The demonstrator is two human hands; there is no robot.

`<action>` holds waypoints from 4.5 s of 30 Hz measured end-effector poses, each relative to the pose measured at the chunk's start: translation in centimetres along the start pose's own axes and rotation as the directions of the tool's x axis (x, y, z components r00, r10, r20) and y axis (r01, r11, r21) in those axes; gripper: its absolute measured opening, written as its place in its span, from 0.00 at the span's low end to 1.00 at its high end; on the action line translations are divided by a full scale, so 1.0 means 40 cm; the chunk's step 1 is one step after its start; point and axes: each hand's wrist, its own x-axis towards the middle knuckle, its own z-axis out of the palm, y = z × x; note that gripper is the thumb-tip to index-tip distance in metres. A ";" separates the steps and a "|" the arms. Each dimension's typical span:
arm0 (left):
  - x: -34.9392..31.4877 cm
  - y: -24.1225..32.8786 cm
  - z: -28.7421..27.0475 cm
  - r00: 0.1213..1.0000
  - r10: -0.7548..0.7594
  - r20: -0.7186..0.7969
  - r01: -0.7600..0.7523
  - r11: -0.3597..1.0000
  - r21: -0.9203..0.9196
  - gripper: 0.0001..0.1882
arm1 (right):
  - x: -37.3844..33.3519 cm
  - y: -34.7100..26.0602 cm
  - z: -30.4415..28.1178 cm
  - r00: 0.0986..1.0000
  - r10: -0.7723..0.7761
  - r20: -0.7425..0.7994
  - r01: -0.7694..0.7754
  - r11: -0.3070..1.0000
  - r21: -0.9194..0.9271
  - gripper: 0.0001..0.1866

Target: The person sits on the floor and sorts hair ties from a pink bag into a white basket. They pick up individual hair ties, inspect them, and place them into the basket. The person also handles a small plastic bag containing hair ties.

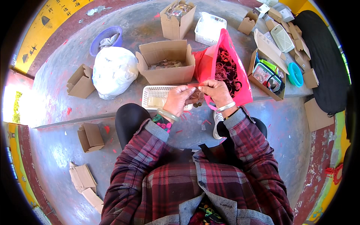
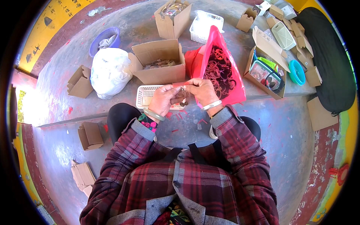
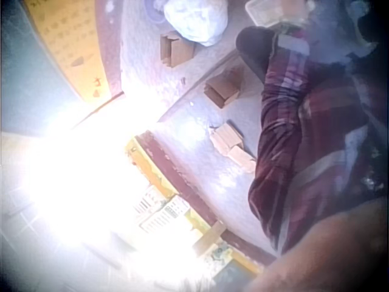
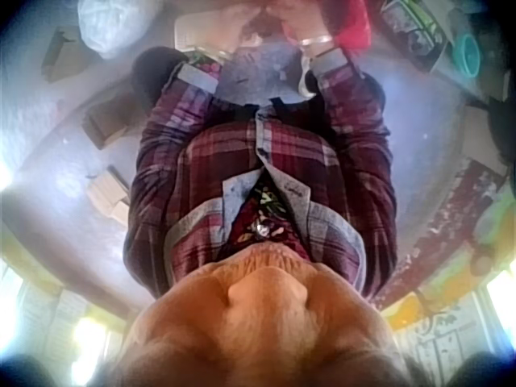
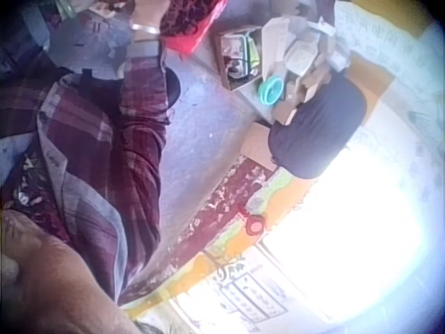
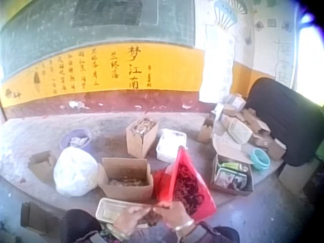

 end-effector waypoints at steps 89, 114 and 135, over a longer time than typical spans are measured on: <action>0.029 -0.094 -0.059 0.999 -0.043 0.002 0.031 0.745 0.666 0.11 | -0.065 -0.022 0.085 0.897 -0.320 0.305 0.311 -0.032 -0.950 0.06; 0.016 -0.064 -0.026 1.000 -0.029 -0.007 0.024 0.639 0.768 0.09 | -0.057 -0.008 0.069 0.876 -0.368 0.312 0.336 0.000 -0.942 0.05; 0.025 -0.074 -0.051 1.000 0.003 0.021 -0.017 0.711 0.702 0.10 | -0.045 -0.012 0.050 0.849 -0.444 0.285 0.371 0.120 -0.921 0.06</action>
